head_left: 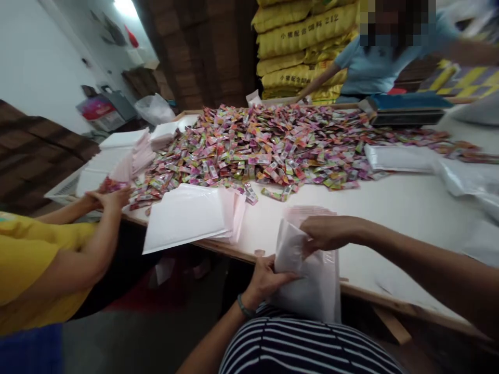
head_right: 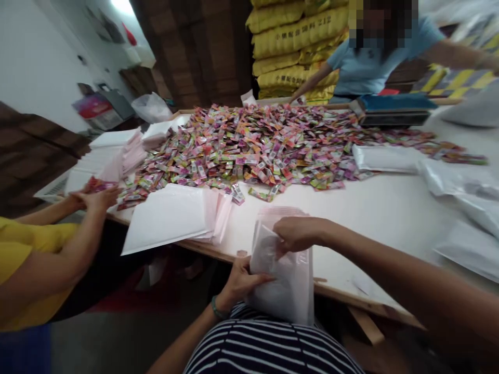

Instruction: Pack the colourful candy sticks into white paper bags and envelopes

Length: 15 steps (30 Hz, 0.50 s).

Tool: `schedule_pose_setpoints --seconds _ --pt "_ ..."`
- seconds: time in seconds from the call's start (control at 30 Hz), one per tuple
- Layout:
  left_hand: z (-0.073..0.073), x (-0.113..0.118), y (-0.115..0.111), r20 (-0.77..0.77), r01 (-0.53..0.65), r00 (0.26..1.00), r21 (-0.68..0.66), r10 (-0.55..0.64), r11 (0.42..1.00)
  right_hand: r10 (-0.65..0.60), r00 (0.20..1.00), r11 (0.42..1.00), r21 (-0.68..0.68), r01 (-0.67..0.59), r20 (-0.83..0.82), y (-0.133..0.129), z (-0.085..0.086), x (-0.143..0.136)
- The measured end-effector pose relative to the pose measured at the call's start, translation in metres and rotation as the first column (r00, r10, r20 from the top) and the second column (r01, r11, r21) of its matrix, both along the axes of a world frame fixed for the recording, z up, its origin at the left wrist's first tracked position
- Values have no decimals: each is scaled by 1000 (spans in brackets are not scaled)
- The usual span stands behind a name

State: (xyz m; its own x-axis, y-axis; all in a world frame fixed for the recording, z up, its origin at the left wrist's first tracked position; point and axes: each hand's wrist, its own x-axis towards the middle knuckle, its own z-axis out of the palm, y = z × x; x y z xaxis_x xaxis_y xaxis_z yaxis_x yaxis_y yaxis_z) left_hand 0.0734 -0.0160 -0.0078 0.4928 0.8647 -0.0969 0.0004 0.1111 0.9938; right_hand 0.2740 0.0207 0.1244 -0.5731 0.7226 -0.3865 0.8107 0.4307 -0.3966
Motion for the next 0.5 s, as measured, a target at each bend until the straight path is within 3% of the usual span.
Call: schedule_pose_setpoints --seconds 0.07,0.13,0.27,0.33,0.43,0.5 --pt "7 -3 9 40 29 999 16 -29 999 17 1000 991 -136 -16 7 -1 -7 -6" --pt "17 -2 22 120 19 993 24 -22 1000 22 1000 988 -154 -19 20 -1 -2 -10" --pt "30 13 45 208 -31 978 22 25 999 -53 998 996 70 51 31 3 19 -7" --pt "29 22 49 212 -104 972 -1 102 995 -83 994 992 99 76 70 2 21 -4" --pt "21 29 49 202 -289 937 -10 285 957 -38 991 995 -92 50 128 -3 12 1" --pt "18 30 48 202 -340 921 5 332 940 -59 996 991 -117 67 68 -6 4 3"
